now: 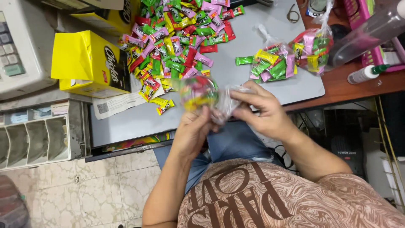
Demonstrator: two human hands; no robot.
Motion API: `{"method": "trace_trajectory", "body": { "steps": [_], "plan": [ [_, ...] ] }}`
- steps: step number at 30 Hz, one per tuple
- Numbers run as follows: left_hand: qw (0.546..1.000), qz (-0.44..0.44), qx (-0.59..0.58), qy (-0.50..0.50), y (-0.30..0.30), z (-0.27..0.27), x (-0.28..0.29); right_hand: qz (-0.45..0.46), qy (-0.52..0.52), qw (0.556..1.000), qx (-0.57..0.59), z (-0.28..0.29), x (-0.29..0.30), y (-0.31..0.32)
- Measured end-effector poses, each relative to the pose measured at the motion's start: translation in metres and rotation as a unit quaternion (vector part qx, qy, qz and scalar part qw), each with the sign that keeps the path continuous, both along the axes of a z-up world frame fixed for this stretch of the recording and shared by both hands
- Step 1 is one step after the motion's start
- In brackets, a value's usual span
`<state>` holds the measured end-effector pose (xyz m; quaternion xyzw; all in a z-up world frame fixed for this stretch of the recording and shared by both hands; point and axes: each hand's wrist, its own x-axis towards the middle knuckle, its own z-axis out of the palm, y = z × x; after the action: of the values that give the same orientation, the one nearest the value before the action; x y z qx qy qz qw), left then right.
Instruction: Bagging small individual candies into plastic bags at a checkout counter
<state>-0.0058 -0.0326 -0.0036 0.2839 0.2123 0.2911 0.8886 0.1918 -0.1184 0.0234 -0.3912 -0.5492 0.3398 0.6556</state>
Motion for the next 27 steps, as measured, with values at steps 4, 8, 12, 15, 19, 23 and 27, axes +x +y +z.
{"method": "trace_trajectory", "body": {
  "steps": [4, 8, 12, 15, 19, 23, 27],
  "plan": [
    [0.953, 0.100, 0.209, 0.197, 0.015, 0.008, 0.004, -0.117, -0.336, 0.934, 0.029, 0.005, -0.014, 0.000],
    [0.786, 0.124, 0.515, 0.319, 0.019, 0.025, 0.004, -0.177, -0.471, 0.856, 0.117, 0.007, -0.013, -0.007],
    [0.594, 0.207, 0.717, 0.300, 0.009, 0.048, 0.011, -0.208, -0.479, 0.843, 0.132, 0.028, -0.009, -0.002],
    [0.491, 0.287, 0.792, 0.221, 0.008, 0.045, 0.015, -0.153, -0.330, 0.930, 0.045, 0.026, -0.007, 0.002],
    [0.547, 0.247, 0.774, 0.201, 0.008, 0.046, 0.017, -0.148, -0.225, 0.961, -0.057, 0.007, -0.006, 0.010],
    [0.580, 0.202, 0.763, 0.203, 0.010, 0.039, 0.017, -0.246, -0.127, 0.954, -0.112, -0.018, -0.016, 0.018],
    [0.599, 0.212, 0.744, 0.205, 0.011, 0.042, 0.013, -0.233, -0.118, 0.960, -0.101, -0.014, -0.026, 0.016]
  ]
}}
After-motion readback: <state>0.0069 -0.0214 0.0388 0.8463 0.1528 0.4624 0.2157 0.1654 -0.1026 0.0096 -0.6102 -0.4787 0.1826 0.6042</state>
